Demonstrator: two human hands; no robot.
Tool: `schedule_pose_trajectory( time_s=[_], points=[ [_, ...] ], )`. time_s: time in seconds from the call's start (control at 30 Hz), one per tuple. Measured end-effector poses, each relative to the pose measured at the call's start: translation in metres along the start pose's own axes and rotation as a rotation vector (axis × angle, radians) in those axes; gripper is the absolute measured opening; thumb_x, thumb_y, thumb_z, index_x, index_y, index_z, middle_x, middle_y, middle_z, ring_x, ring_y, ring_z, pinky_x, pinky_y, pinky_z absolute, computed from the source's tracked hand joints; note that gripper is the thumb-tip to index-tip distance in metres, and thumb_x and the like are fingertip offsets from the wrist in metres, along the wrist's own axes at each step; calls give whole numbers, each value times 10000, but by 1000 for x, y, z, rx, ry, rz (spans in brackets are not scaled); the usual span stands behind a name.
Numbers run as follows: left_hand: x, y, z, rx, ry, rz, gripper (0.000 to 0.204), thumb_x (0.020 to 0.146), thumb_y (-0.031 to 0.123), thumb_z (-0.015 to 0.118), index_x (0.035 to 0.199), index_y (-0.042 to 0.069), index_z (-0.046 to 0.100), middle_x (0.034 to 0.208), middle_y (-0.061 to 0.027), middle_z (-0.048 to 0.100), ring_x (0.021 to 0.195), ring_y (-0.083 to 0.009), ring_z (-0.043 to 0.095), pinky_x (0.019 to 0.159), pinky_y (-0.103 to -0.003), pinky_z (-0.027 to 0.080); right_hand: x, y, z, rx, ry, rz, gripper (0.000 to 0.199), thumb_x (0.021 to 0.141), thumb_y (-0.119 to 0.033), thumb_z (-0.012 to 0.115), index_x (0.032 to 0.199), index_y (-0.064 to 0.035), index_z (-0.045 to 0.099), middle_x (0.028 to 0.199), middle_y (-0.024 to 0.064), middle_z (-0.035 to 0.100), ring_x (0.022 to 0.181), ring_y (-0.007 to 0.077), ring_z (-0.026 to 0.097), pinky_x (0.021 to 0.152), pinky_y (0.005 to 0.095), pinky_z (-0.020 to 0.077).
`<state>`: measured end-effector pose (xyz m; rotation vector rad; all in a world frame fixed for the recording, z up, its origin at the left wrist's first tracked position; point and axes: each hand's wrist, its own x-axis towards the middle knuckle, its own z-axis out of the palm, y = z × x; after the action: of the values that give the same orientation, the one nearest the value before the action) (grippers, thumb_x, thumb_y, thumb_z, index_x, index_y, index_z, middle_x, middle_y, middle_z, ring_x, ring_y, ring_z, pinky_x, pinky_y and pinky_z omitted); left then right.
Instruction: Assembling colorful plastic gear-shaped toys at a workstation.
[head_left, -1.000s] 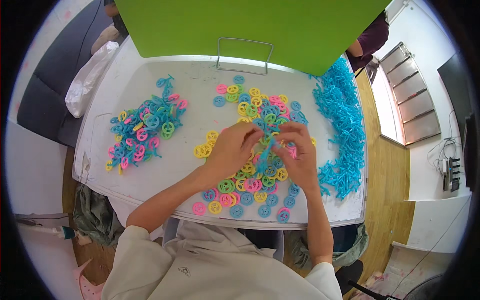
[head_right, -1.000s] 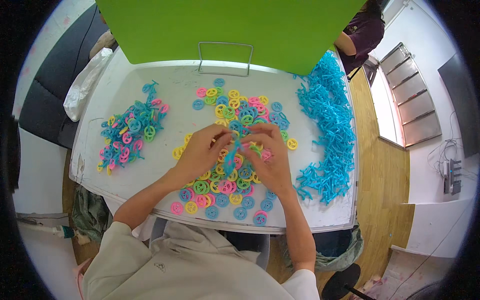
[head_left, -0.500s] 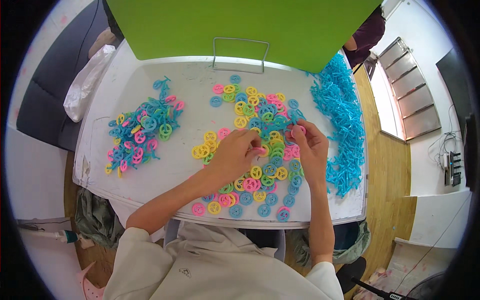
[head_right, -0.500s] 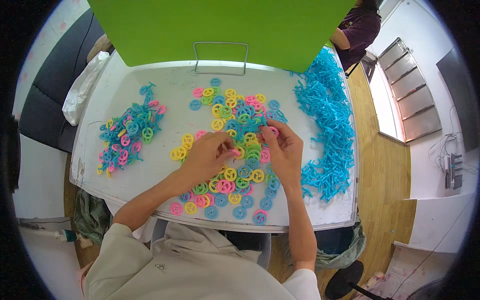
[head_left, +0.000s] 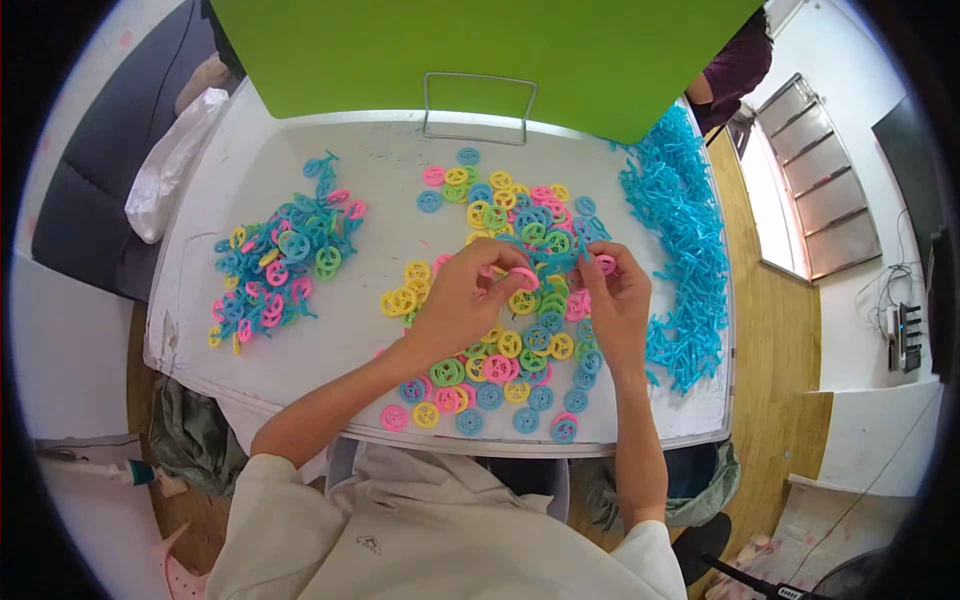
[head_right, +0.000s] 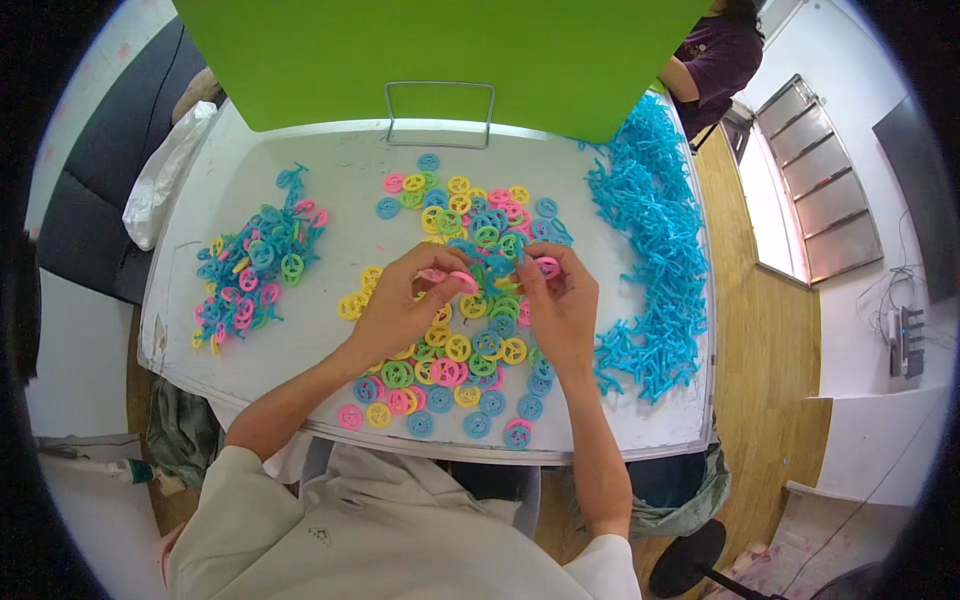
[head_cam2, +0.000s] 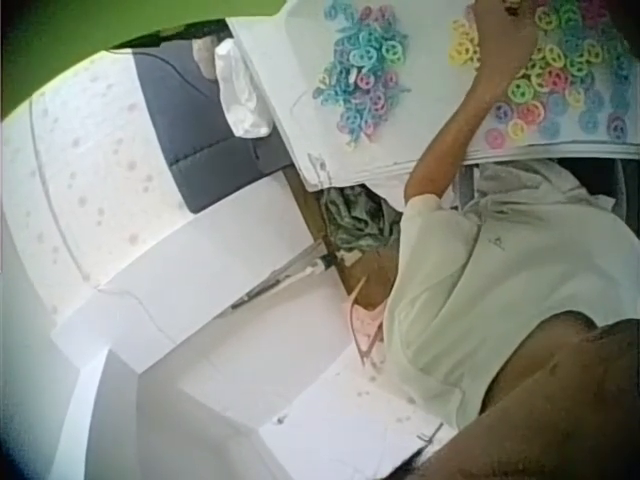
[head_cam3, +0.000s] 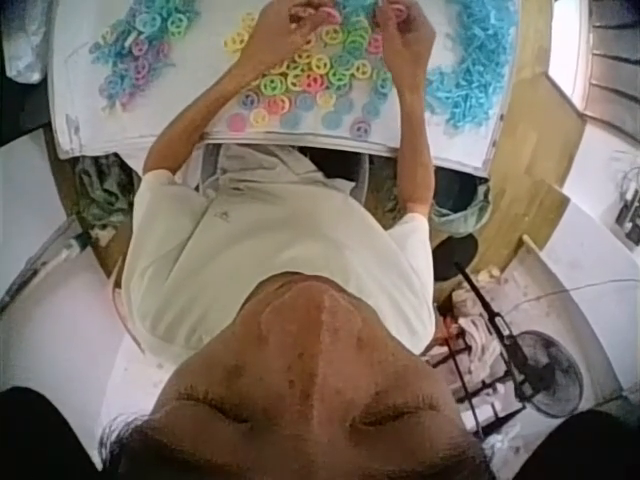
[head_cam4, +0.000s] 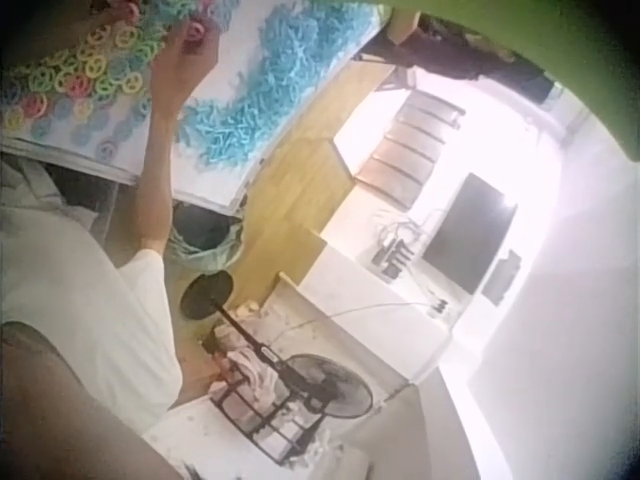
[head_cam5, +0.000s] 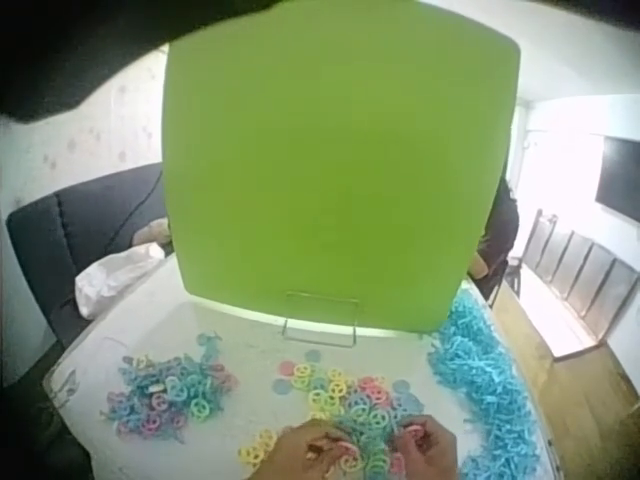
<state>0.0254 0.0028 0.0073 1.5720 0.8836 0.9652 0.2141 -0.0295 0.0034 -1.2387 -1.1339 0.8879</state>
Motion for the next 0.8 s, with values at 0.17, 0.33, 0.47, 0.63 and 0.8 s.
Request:
schedule_pose_trajectory(
  time_s=[0.17, 0.33, 0.47, 0.63, 0.8],
  points=[
    [1, -7, -2, -187, -114, -122, 207, 919, 151, 605, 1059, 1, 575, 1042, -79, 634, 931, -135, 608, 830, -292, 485, -1, -5, 6, 210, -56, 130, 163, 953, -133, 560, 1043, 3, 576, 847, 43, 634, 774, 106, 636, 723, 235, 540],
    [2, -3, -3, -206, -153, -185, 199, 908, 132, 616, 1046, -8, 585, 1122, -105, 617, 961, -130, 600, 856, -297, 479, -3, -2, 6, 326, -93, 143, 183, 960, -151, 554, 1060, 2, 566, 848, 56, 641, 774, 111, 642, 732, 244, 548],
    [2, 1, -6, -209, -153, -209, 142, 892, 96, 626, 982, -13, 610, 1143, -109, 612, 962, -135, 601, 857, -289, 476, -4, 0, 6, 162, -74, 54, 171, 947, -112, 566, 1062, 15, 558, 830, 55, 638, 760, 109, 635, 708, 233, 533],
    [3, -4, -7, -267, -193, -171, 127, 897, 79, 613, 991, -5, 614, 1129, -101, 614, 956, -129, 601, 850, -277, 483, -5, 2, 2, 3, -54, -81, 185, 922, -93, 601, 1056, 27, 556, 823, 54, 637, 746, 108, 627, 684, 221, 511],
    [3, -10, -11, -726, -213, -330, 200, 895, 147, 647, 1037, 18, 592, 1049, -70, 613, 949, -120, 592, 879, -270, 483, -4, -13, 3, 83, -118, 93, 200, 917, -119, 617, 1061, 12, 572, 822, 41, 634, 710, 89, 600, 647, 222, 489]
  ],
)
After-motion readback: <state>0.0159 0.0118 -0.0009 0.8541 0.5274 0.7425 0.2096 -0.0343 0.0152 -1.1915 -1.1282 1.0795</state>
